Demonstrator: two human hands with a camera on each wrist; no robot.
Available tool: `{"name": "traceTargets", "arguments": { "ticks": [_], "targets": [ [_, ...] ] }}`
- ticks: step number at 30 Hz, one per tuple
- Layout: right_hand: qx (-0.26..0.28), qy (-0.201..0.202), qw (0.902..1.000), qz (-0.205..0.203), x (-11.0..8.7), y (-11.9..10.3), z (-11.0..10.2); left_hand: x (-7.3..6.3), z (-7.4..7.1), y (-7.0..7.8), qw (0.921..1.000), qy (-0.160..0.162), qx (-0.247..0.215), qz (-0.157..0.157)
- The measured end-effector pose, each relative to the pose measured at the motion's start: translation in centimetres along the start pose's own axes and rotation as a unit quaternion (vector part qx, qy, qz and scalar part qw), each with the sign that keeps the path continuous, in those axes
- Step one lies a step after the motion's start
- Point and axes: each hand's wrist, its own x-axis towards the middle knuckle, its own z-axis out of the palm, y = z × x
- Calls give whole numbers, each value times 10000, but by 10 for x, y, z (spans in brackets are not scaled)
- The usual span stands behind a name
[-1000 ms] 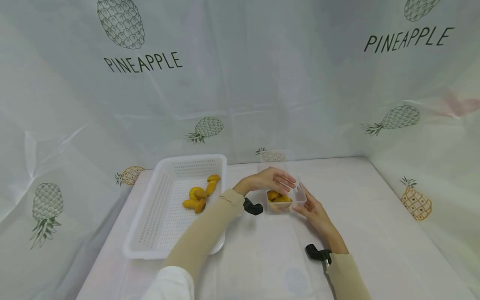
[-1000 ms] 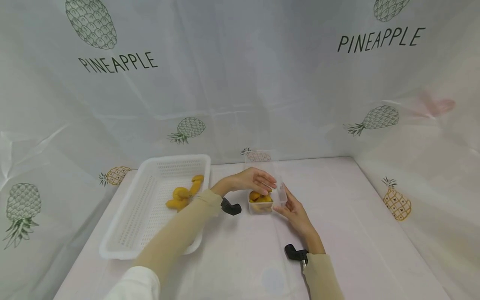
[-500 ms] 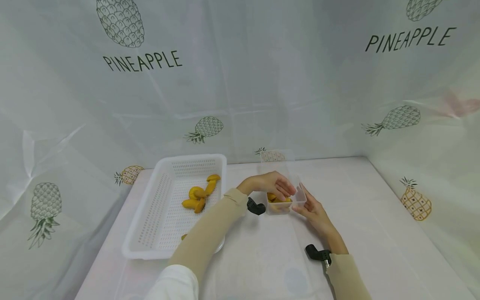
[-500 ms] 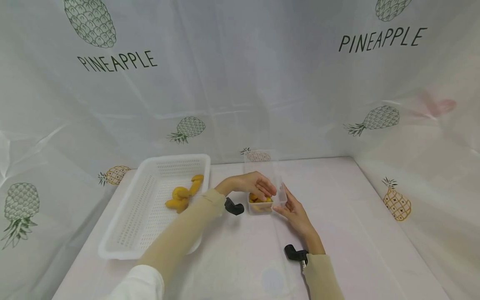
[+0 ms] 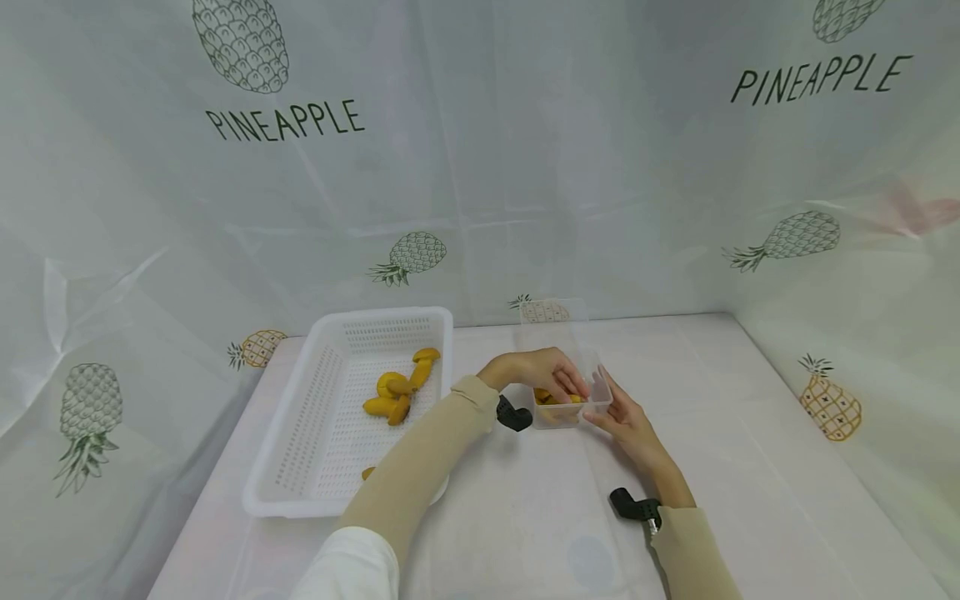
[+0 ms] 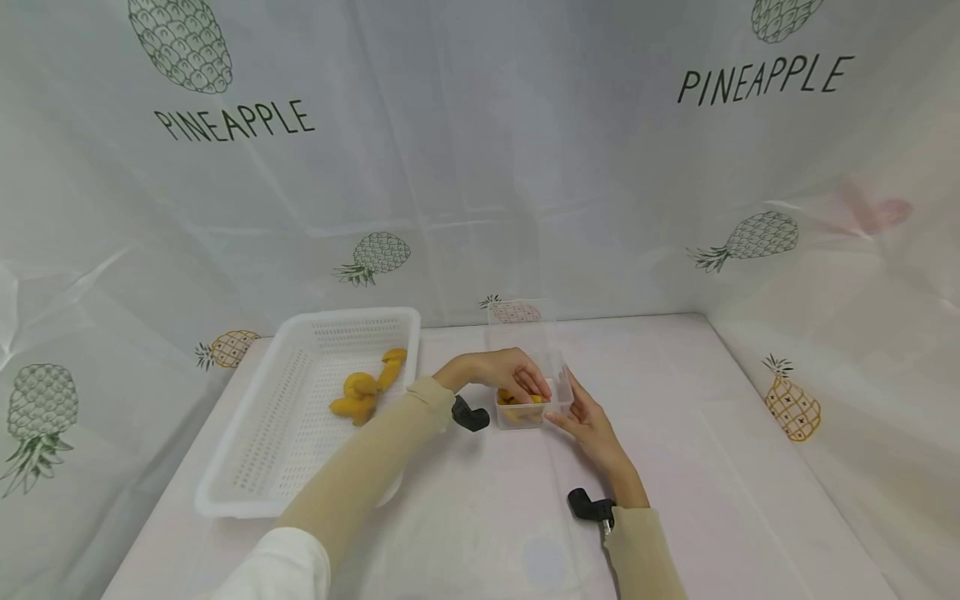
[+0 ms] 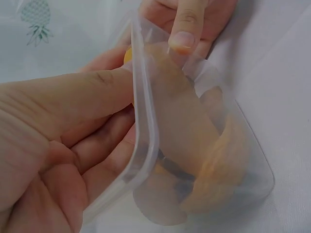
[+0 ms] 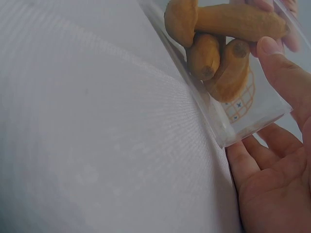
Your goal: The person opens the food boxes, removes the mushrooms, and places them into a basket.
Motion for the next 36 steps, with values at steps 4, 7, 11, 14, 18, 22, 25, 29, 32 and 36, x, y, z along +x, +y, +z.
{"name": "traceTargets", "arguments": {
  "ticks": [4,7,11,14,18,22,25,29,32,36],
  "targets": [
    [-9,-4,10000,21,0,-1,0,0,2,0,9998,-4,208,18],
    [-1,-26,10000,7,0,-1,0,0,2,0,9996,20,285,82],
    [-5,-37,10000,-13,0,-1,0,-1,2,0,9995,102,221,184],
    [-23,-31,10000,-36,0,-2,0,-1,2,-2,9994,210,150,236],
    [-12,-45,10000,-49,0,-1,1,-2,4,-3,9990,331,62,291],
    [13,-64,10000,-70,0,1,1,-3,5,-5,9983,475,20,329],
    [25,-67,9999,-94,0,2,1,-4,5,-6,9975,608,15,370],
    [52,-73,9999,-125,1,2,1,-5,4,-8,9965,715,-32,426],
    [83,-70,9998,-158,0,3,1,-6,3,-8,9959,794,-81,435],
    [157,-77,9997,-172,0,3,2,-7,2,-8,9943,950,-131,457]
  ]
}}
